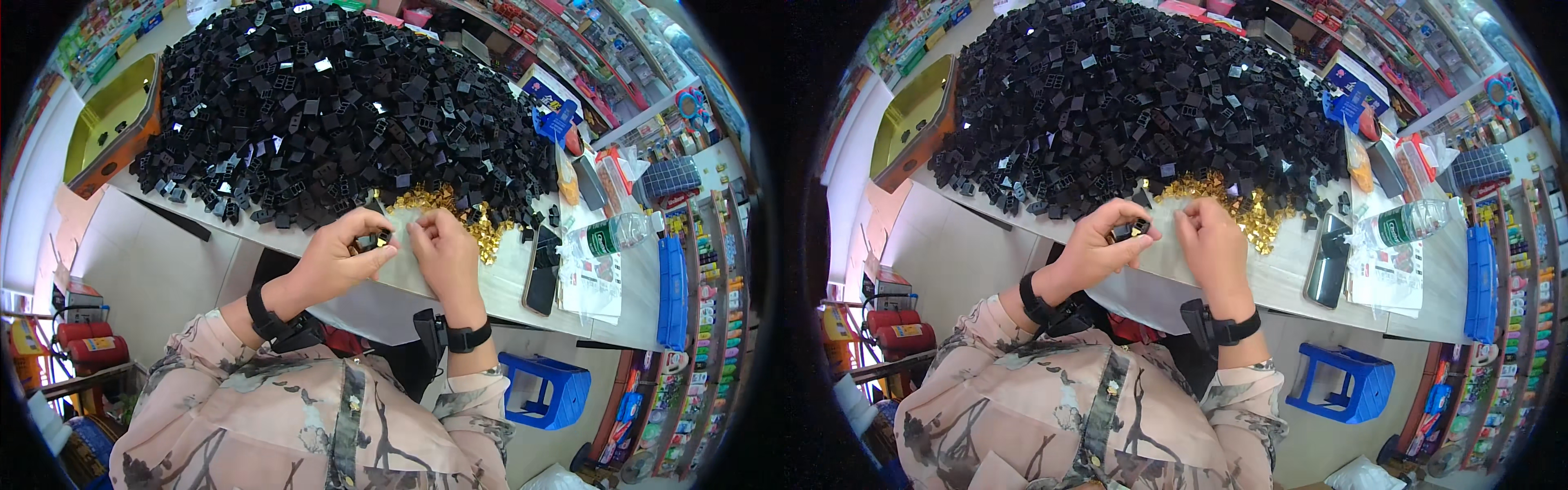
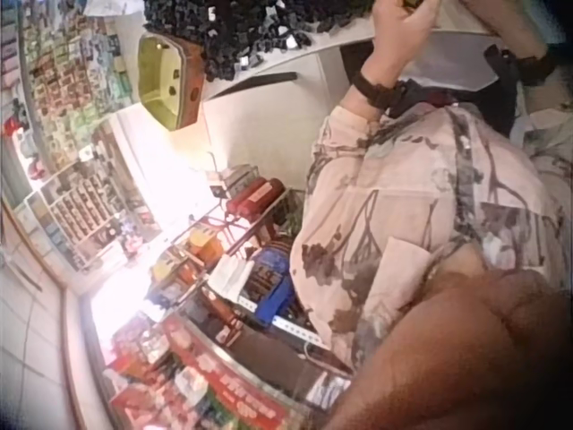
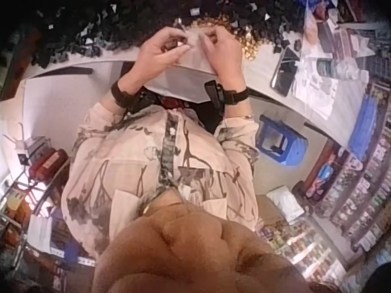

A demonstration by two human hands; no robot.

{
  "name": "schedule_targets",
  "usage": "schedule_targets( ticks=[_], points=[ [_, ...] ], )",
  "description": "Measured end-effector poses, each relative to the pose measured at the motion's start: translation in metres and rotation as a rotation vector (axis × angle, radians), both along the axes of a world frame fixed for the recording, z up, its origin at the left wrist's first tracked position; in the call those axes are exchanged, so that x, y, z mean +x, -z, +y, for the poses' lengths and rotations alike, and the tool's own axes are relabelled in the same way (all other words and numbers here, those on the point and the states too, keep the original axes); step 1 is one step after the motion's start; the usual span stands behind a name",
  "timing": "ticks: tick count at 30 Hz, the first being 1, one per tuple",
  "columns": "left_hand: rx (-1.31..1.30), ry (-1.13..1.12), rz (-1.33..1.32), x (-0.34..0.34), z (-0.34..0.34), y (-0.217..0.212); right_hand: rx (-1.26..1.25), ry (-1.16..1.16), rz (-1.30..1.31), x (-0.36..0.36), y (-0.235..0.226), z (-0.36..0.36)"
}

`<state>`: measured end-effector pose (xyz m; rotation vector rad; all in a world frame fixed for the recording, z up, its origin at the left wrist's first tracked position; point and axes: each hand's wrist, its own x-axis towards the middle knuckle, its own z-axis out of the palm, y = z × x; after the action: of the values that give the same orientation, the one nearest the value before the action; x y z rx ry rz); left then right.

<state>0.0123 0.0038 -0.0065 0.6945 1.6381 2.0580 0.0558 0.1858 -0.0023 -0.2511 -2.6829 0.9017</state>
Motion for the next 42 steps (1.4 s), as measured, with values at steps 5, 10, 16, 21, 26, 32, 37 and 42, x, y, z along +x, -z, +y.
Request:
schedule_targets(
  ticks=[5,10,16,21,26,32,37,42],
  points=[
    [-0.164,0.059,-0.028,0.0,-0.001,-0.008,-0.759,0.02,0.01,0.013,-0.006,0.004],
    [-0.206,0.056,0.0,-0.001,0.001,-0.008,-0.947,-0.111,0.109,0.026,-0.011,-0.013],
    [-0.212,0.152,0.005,-0.006,-0.002,-0.009,-0.645,-0.218,0.214,0.024,0.001,-0.014],
    [-0.2,0.172,-0.066,-0.008,-0.004,-0.011,-0.336,-0.328,0.316,0.027,-0.005,-0.012],
    [-0.173,0.13,0.034,-0.004,-0.003,-0.004,-0.828,-0.24,0.096,0.03,-0.007,-0.011],
    [-0.181,0.015,0.419,0.0,-0.001,0.0,-1.0,-0.167,-0.207,0.033,-0.016,-0.006],
    [-0.253,-0.047,0.56,0.001,0.0,0.005,-0.971,-0.178,-0.223,0.031,-0.014,-0.004],
    [-0.245,-0.151,0.671,0.005,0.001,0.012,-1.06,-0.203,-0.284,0.028,-0.017,-0.004]
  ],
)
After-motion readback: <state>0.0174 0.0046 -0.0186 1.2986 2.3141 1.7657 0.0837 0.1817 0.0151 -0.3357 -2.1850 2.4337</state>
